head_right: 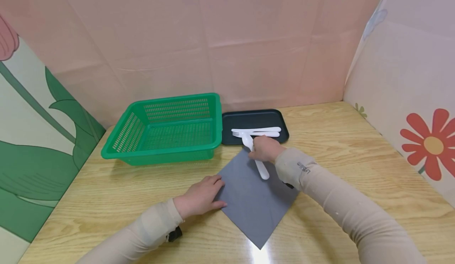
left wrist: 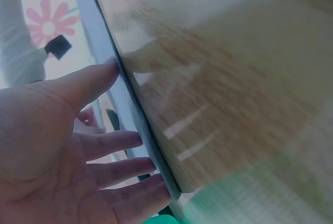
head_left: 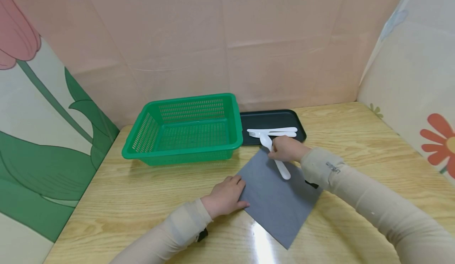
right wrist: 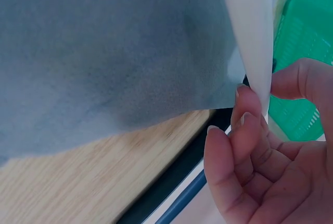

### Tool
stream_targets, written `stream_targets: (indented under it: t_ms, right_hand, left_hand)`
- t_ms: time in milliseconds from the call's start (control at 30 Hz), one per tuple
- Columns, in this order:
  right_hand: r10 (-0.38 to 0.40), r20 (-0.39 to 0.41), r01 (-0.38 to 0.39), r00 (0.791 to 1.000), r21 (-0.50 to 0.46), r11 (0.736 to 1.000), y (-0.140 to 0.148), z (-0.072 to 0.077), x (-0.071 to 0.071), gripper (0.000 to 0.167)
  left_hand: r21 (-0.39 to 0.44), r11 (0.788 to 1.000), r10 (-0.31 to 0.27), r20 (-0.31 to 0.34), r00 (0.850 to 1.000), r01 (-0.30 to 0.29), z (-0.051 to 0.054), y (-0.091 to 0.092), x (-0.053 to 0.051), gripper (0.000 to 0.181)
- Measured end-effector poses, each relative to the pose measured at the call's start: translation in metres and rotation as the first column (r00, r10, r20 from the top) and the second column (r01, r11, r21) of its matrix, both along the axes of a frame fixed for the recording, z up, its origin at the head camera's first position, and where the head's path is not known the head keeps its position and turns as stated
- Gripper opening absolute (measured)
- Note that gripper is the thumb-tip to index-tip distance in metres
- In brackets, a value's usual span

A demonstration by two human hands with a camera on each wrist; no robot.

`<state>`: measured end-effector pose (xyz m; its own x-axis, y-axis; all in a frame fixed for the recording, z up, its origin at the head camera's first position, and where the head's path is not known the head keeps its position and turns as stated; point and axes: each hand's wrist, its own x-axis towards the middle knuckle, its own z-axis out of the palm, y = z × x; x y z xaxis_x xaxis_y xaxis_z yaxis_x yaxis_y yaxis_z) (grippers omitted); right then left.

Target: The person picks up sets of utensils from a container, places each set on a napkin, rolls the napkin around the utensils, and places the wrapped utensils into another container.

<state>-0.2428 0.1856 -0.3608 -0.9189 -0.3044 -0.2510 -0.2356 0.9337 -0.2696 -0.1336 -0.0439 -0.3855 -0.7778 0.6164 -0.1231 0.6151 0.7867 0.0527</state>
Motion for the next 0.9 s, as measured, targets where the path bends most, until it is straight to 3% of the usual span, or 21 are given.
stream_targets:
  t_ms: [467,900]
  right_hand:
    - [0.006,0.020,-0.005,1.000,-0.023,1.000,-0.0024,-0.0015,0.0043,0.041]
    - [0.003,0.015,-0.003,1.000,-0.023,1.000,-0.0080,-0.0012,0.0084,0.031]
  left_hand:
    - [-0.002,1.000,0.007,0.011,1.000,-0.007,-0.0011,0.0003,-0.0011,0.052]
    - [0.000,1.000,0.007,0.002,1.000,-0.007,-0.0016,-0.0003,-0.0011,0.054]
